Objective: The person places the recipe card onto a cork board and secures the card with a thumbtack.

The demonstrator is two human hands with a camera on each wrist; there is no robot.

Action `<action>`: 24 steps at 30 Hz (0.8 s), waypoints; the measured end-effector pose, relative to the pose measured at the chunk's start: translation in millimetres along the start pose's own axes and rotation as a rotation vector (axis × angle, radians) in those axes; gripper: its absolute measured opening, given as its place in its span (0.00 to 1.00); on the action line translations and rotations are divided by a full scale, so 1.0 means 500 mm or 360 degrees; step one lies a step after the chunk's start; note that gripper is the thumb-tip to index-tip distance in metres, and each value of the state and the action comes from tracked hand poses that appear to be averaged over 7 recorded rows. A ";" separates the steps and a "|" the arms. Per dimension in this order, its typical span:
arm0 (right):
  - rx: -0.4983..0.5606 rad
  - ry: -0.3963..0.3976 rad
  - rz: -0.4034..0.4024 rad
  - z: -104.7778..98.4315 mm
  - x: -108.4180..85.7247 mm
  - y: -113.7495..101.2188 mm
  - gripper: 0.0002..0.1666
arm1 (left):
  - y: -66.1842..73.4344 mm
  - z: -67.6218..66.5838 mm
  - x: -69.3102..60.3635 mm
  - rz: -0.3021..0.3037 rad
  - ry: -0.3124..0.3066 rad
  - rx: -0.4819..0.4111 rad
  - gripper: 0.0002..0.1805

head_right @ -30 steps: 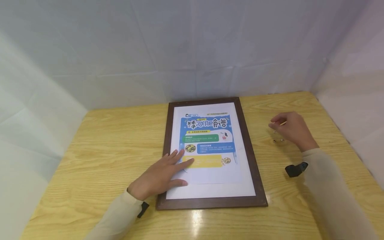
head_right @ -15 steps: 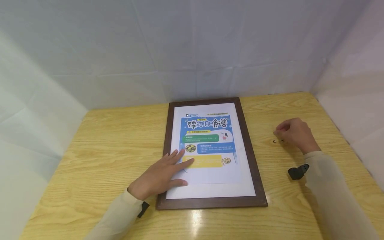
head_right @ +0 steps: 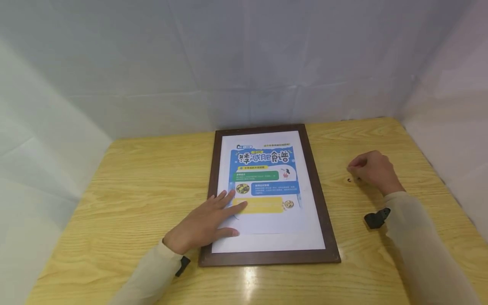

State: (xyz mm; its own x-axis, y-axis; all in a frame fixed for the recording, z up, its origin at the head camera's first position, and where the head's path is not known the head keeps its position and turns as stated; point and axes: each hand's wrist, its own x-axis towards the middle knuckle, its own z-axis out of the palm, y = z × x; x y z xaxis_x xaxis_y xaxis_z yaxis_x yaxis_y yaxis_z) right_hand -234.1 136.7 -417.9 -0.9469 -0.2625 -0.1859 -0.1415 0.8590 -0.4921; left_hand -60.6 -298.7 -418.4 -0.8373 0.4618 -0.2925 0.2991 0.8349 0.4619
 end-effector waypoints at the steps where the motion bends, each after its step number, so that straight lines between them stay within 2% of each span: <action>1: 0.0003 0.0004 0.0000 0.000 0.000 -0.003 0.17 | 0.000 0.001 0.000 -0.0001 -0.0001 -0.0001 0.38; 5: 0.0015 0.0030 -0.0001 0.001 -0.001 -0.014 0.17 | -0.001 0.003 0.000 -0.0004 0.0001 0.0000 0.38; 14: 0.0011 0.0152 -0.0142 0.005 0.017 -0.056 0.13 | -0.001 0.002 -0.002 0.0003 0.0011 -0.0014 0.38; 24: 0.0072 0.0110 -0.0163 0.015 0.038 -0.118 0.14 | 0.000 0.000 -0.003 0.0015 0.0003 -0.0004 0.38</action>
State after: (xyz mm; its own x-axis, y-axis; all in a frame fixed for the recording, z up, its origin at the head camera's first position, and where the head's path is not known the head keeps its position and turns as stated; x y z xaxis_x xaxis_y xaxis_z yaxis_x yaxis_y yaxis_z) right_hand -241.8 77.6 -398.8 -0.9461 -0.3152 -0.0744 -0.2265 0.8082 -0.5436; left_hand -59.5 -299.4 -418.1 -0.8352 0.4693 -0.2867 0.3059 0.8297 0.4670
